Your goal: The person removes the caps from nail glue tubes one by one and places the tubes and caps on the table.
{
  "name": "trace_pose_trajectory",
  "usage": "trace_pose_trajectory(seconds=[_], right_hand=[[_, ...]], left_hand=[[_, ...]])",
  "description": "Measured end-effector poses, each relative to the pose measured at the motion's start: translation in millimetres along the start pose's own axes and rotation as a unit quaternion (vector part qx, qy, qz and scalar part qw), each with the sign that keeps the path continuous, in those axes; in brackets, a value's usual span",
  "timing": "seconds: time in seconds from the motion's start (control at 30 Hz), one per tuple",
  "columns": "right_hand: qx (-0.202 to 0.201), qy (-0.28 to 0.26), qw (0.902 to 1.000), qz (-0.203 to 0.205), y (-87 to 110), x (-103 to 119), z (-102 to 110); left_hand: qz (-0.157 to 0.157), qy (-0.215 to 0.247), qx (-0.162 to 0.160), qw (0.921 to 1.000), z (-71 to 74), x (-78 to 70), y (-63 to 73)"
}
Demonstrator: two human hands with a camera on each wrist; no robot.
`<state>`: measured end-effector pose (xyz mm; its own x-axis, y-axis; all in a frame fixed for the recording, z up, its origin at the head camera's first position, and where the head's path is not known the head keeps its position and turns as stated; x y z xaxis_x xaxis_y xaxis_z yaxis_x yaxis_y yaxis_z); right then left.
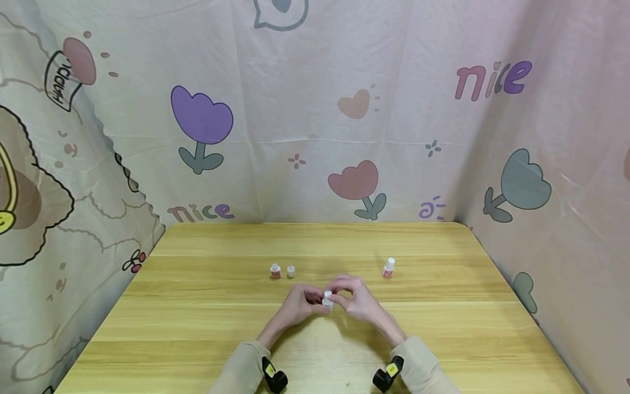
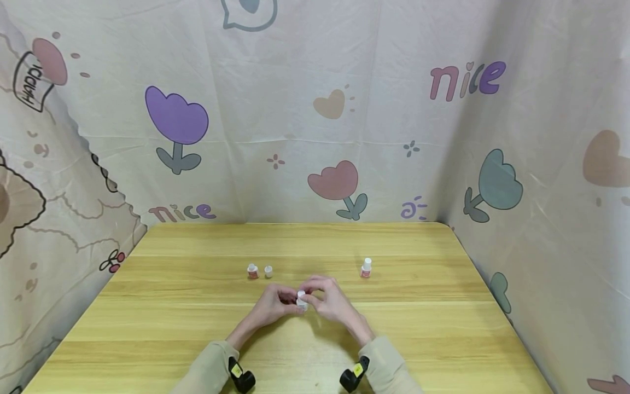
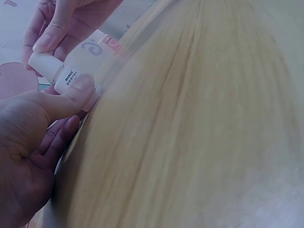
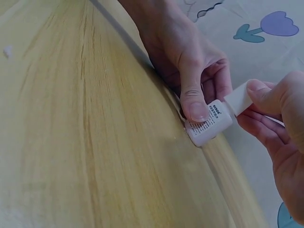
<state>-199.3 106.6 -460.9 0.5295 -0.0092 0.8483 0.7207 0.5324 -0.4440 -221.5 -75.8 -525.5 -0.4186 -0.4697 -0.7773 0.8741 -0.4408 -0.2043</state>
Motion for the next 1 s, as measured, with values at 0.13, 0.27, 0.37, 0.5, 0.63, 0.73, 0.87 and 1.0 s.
trace_pose_trajectory(seconds=[0.13,0.27,0.37,0.5,0.63,0.73,0.87,1.0], right_hand=[[0.012,-0.022,0.9996,-0.014,0.3,1.2,0.8],[0.005,-0.036,0.9992,-0.019,1.1,0.8,0.9],[-0.017,-0.033,0.9991,-0.022,1.7,-0.8,0.5],[-0.044,-0.023,0.9984,-0.026,2.2,-2.7,-0.5],[-0.053,-0.016,0.9981,-0.029,2.4,-3.7,-1.2],[-0.053,-0.011,0.998,-0.032,2.4,-3.9,-1.3],[-0.047,-0.01,0.9982,-0.036,2.4,-2.9,-1.3],[-0.037,-0.019,0.9985,-0.036,2.3,-0.5,-0.7]], left_hand=[[-0.006,0.001,-0.001,1.0,-0.4,0.4,-0.4],[-0.002,0.003,0.001,1.0,-0.2,0.4,-0.2],[-0.001,0.004,0.001,1.0,-0.3,0.1,0.3],[0.001,0.007,0.0,1.0,-0.7,0.2,0.7],[0.003,0.012,0.0,0.9999,-0.9,0.8,0.7],[0.0,0.015,-0.001,0.9999,-1.2,1.2,0.5],[0.003,0.012,-0.003,0.9999,-1.5,1.6,0.7],[0.009,0.004,-0.006,0.9999,-1.8,0.8,1.0]])
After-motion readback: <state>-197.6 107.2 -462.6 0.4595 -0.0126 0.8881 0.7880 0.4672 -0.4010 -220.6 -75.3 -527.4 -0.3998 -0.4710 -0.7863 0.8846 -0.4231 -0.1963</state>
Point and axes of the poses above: each hand's wrist, its own y-axis away from the middle knuckle, its own z-axis out of the back of the hand, x = y × z, the point moved 2 cm from there along -y, towards the middle knuckle, and after that the axes turned 14 degrees about -y, right-handed, at the moved point
